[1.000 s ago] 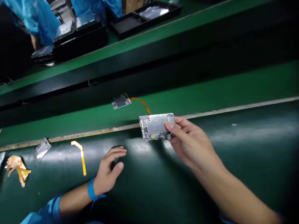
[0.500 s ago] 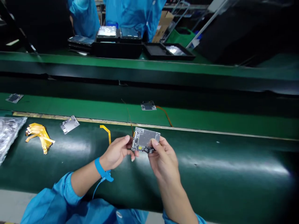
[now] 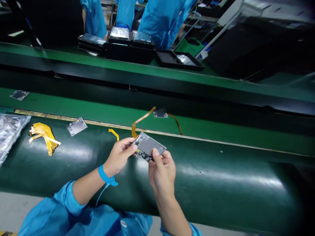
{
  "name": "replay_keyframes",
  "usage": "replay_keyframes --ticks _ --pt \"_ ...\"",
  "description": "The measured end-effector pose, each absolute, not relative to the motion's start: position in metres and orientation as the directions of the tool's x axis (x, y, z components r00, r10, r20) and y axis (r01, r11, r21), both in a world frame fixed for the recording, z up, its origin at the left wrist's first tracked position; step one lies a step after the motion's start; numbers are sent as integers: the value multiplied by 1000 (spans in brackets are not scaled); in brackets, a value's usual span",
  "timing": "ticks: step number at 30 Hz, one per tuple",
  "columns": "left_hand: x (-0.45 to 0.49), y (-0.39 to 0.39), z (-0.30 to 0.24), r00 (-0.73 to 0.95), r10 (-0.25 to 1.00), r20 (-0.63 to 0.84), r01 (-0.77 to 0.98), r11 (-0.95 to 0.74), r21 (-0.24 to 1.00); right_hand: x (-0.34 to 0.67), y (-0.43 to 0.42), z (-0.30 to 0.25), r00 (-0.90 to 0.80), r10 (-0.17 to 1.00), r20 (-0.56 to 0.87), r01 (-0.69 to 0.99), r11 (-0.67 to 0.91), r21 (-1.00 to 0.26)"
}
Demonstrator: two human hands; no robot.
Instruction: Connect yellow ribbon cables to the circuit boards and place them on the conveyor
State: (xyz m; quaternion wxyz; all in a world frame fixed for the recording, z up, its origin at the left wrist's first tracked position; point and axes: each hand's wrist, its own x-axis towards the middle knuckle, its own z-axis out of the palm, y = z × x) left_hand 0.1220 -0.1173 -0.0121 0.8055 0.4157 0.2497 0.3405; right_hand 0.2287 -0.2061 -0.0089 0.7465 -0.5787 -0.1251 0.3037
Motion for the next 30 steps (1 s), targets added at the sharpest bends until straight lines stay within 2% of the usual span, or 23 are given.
replay_keyframes --ticks 4,7,9,13,17,20,25,30 --pt "120 -115 -19 581 807 -107 -280 322 905 212 -216 -25 722 661 -203 -326 67 -943" --pt "112 -109 -16 586 805 -92 -229 273 934 209 -228 -35 651 737 -182 -233 -33 -972" --pt "105 -104 -11 623 780 -53 -209 232 950 214 -233 -35 594 795 -127 -184 -20 -983" --pt "91 -97 -1 755 655 -33 -152 223 963 231 -230 -19 502 863 -53 -223 71 -972" --pt "84 -95 3 851 524 -32 -95 214 972 239 -220 -3 507 860 -53 -198 56 -979" --pt "81 -95 4 887 462 -15 -67 161 985 238 -218 1 544 838 -49 -120 20 -993" --pt "79 -95 10 901 433 12 -77 131 988 234 -223 0 624 780 45 46 21 -999" --pt "78 -90 12 870 487 -78 -19 190 982 234 -225 -3 651 750 115 119 50 -992"
